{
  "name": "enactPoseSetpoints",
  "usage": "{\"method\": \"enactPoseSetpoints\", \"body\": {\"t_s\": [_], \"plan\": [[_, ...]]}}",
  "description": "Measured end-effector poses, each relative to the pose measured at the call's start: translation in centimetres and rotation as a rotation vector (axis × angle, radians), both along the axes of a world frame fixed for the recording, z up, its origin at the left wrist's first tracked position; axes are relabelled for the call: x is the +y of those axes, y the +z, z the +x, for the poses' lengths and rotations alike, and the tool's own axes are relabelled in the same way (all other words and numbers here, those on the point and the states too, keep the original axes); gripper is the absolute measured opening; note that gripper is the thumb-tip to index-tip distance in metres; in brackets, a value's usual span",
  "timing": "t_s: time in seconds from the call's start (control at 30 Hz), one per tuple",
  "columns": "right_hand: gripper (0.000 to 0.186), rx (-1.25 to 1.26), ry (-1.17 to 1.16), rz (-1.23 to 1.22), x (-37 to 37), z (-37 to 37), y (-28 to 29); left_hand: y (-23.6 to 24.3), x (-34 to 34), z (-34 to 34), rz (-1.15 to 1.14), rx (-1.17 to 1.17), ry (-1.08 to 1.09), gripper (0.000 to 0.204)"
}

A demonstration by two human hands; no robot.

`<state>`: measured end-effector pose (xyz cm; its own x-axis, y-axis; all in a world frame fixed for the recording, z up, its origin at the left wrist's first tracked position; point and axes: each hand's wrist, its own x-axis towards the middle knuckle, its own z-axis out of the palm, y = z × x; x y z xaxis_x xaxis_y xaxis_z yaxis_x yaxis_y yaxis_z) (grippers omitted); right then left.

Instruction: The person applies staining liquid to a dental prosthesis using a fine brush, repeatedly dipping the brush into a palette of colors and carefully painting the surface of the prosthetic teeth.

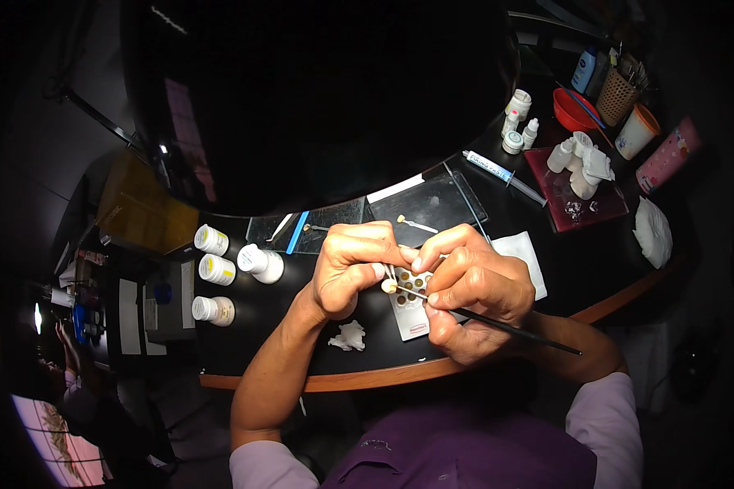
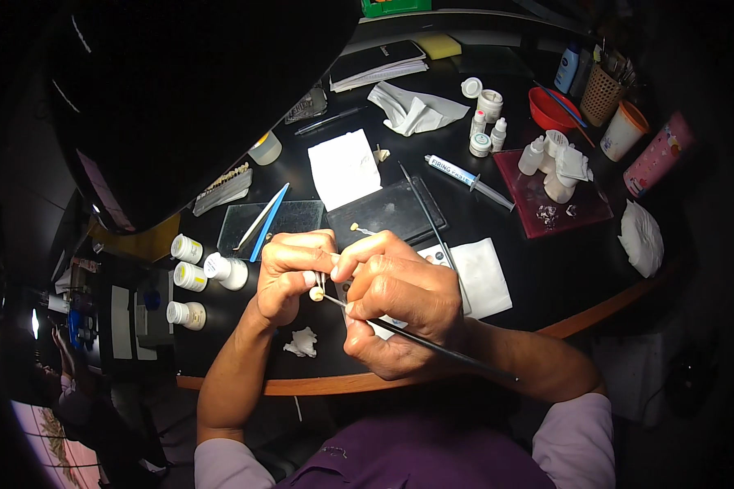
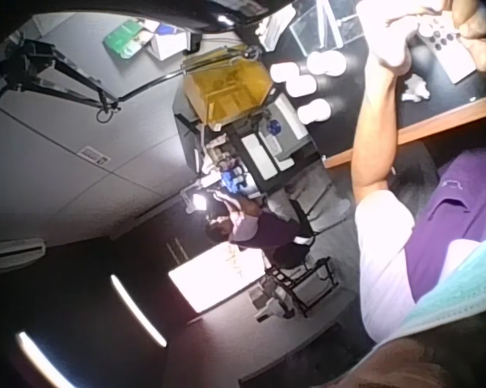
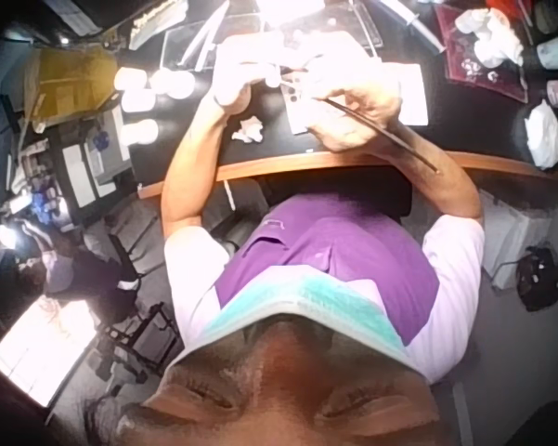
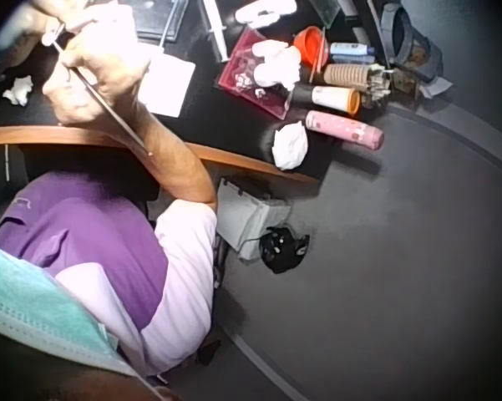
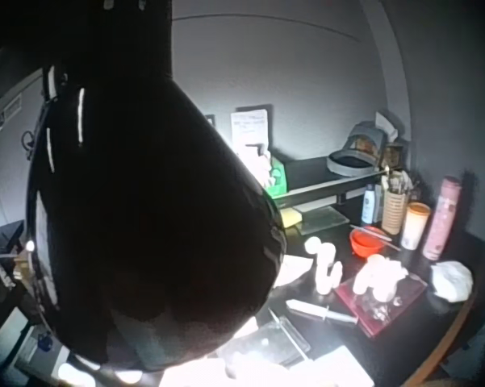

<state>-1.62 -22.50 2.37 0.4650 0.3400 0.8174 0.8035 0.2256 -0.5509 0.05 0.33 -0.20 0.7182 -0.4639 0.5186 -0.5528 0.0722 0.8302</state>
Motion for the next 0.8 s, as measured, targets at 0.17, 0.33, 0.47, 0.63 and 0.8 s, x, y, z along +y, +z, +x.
{"method": "enactPoseSetpoints", "body": {"t_s": [0.17,0.33,0.47,0.63,0.8], "plan": [[0.018,-0.005,-0.004,-0.019,-0.17,-0.01,-0.16,0.13,0.00,-0.04,0.015,0.009,-0.002,0.048],[0.017,-0.012,0.065,0.058,-0.53,0.21,-0.34,0.07,-0.51,0.32,0.014,-0.024,0.008,0.052],[0.015,0.048,0.107,0.069,-0.89,0.37,-0.27,-0.02,-0.39,0.30,0.032,-0.087,0.032,0.052],[0.016,0.049,0.050,0.064,-0.81,0.37,-0.44,-0.21,-0.60,0.38,0.024,-0.060,0.037,0.047],[0.019,0.008,0.012,0.037,-0.71,0.12,-0.71,-0.43,-0.48,0.38,0.020,-0.077,0.036,0.046]]}}
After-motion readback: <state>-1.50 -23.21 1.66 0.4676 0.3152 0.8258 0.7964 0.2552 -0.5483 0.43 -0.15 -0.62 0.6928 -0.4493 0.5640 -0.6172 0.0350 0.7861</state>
